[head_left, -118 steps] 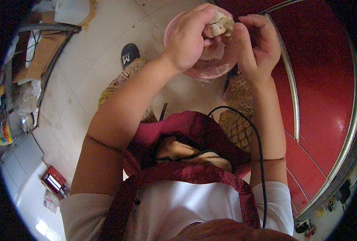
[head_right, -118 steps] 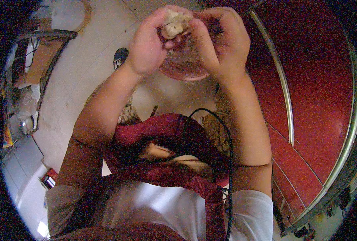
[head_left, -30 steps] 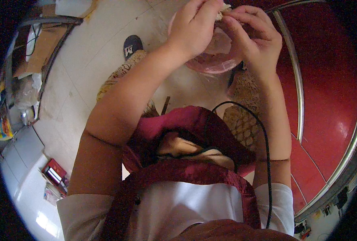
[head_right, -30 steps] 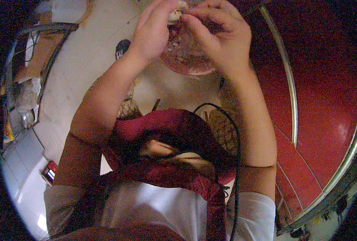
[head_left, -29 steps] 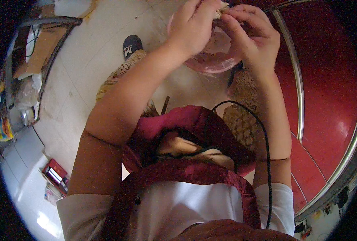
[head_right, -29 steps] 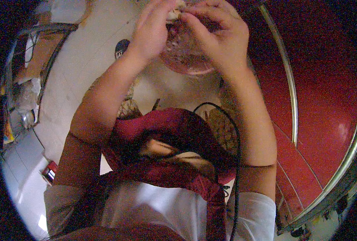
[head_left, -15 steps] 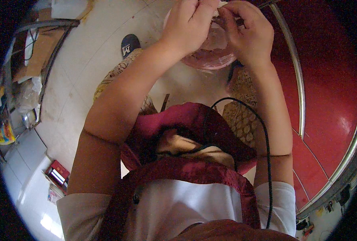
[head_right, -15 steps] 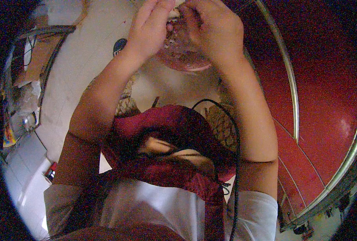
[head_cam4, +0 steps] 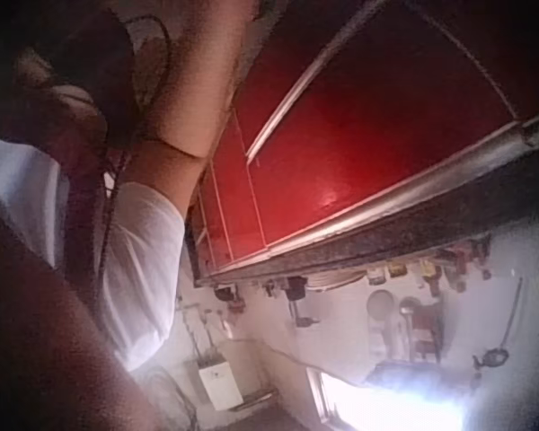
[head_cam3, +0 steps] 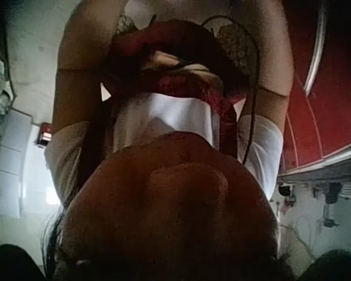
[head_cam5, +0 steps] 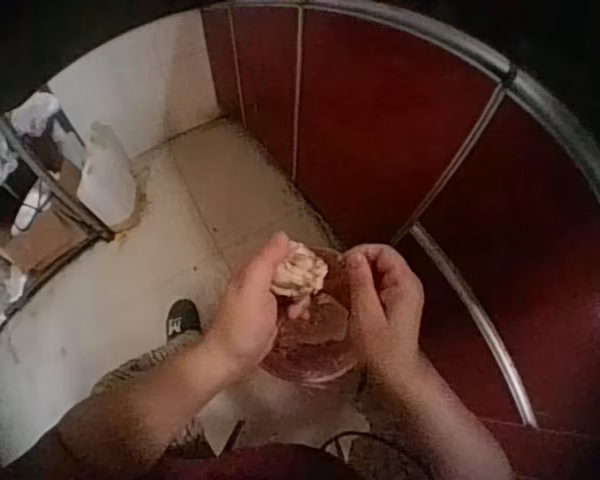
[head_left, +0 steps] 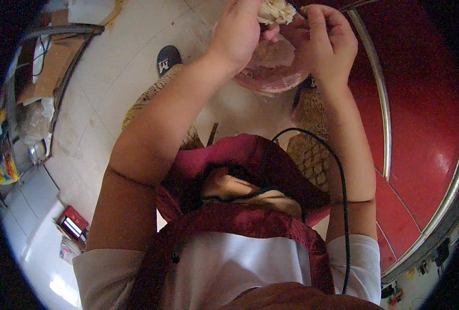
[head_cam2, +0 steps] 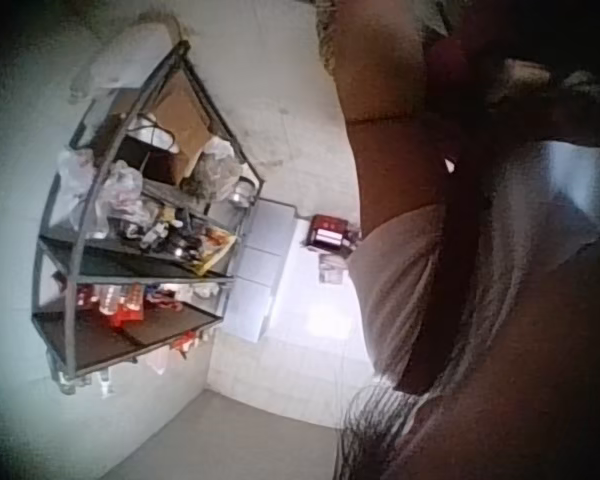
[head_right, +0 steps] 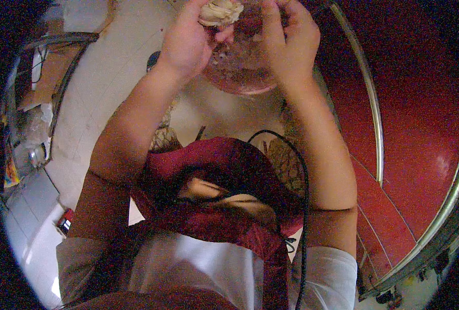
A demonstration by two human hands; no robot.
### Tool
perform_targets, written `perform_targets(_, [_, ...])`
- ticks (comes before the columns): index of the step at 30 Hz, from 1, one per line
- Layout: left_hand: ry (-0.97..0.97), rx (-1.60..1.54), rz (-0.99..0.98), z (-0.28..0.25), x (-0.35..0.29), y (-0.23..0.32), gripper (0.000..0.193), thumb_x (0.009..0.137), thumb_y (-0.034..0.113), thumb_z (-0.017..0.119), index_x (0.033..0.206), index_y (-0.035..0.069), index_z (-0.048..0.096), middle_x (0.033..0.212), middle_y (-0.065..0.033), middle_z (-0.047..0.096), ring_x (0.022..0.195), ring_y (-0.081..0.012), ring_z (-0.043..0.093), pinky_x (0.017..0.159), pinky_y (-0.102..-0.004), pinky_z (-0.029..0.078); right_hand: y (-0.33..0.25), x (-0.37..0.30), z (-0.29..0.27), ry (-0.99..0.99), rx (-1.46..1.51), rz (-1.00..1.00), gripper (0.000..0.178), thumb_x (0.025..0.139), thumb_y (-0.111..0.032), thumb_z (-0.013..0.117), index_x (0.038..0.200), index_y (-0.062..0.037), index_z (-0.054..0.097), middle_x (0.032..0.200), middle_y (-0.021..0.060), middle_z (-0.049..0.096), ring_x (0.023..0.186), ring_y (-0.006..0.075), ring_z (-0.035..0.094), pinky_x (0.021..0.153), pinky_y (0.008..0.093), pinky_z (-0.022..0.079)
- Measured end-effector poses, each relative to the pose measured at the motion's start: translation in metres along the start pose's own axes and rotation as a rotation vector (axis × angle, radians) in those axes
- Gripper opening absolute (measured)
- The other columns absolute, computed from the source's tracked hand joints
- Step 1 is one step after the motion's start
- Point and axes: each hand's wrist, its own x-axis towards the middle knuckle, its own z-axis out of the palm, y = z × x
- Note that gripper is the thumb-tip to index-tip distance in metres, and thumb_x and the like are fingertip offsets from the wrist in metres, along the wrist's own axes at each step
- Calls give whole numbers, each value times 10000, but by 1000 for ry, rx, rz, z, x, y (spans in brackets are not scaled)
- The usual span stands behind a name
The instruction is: The person peels garlic cloves by hand, separating the papery skin from the cloves and dropping the peels into a small pink bowl. The person briefly adjusts a device on their chest before continuing to peel additional cloves.
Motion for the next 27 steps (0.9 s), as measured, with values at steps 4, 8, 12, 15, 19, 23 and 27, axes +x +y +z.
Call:
perform_targets(4, [28, -4, -56, 6, 0, 14, 471, 1109, 455, 362, 1038, 80, 637, 876, -7, 635, 715, -101, 566, 617, -260, 448, 17, 12, -17, -415, -452, 26, 242, 993, -224, 674, 1023, 8, 737, 883, 40, 752, 772, 105, 672, 709, 278, 537])
perform_targets(8, [44, -52, -28, 14, -5, 15, 511, 1108, 478, 355, 1031, 68, 651, 903, -17, 651, 775, -117, 603, 712, -277, 494, 10, 16, -14, -461, -747, 65, 187, 924, -170, 729, 996, 2, 737, 823, 51, 741, 766, 96, 653, 711, 267, 525])
perform_targets(12, [50, 30, -61, 6, -1, 10, 551, 1103, 504, 366, 1001, 52, 666, 908, -29, 657, 826, -130, 616, 783, -294, 507, 12, 17, -16, -235, -351, -43, 217, 892, -234, 747, 1008, -50, 763, 891, 130, 727, 778, 223, 703, 738, 348, 558])
perform_targets(15, [122, 163, -67, 12, -1, 18, 579, 1093, 532, 384, 959, 48, 672, 877, -31, 645, 805, -130, 599, 771, -292, 503, -16, 15, -9, -228, 152, -305, 196, 897, -20, 725, 1093, -14, 738, 1178, 113, 678, 917, 158, 660, 838, 295, 536])
perform_targets(19, [131, 409, -101, 13, -3, 27, 586, 1076, 562, 424, 912, 45, 647, 800, -11, 586, 753, -129, 562, 754, -287, 494, -35, 7, -12, -287, -384, -771, 263, 828, 30, 791, 1087, 2, 756, 1100, 128, 706, 936, 198, 689, 815, 282, 545])
perform_targets(23, [-36, 459, 20, 6, -8, 23, 525, 1077, 541, 434, 1032, 39, 580, 873, -19, 566, 810, -121, 546, 765, -281, 484, -27, 4, -10, -174, -336, -651, 190, 839, 30, 777, 1028, 11, 768, 1041, 132, 723, 936, 201, 697, 812, 282, 550])
perform_targets(27, [-123, 465, 174, 4, -8, 12, 349, 1079, 356, 512, 1205, 32, 482, 1048, -49, 562, 916, -114, 539, 799, -279, 483, -16, 9, -12, -133, -294, -622, 141, 857, 20, 761, 998, 15, 763, 1029, 127, 726, 939, 196, 697, 819, 274, 544])
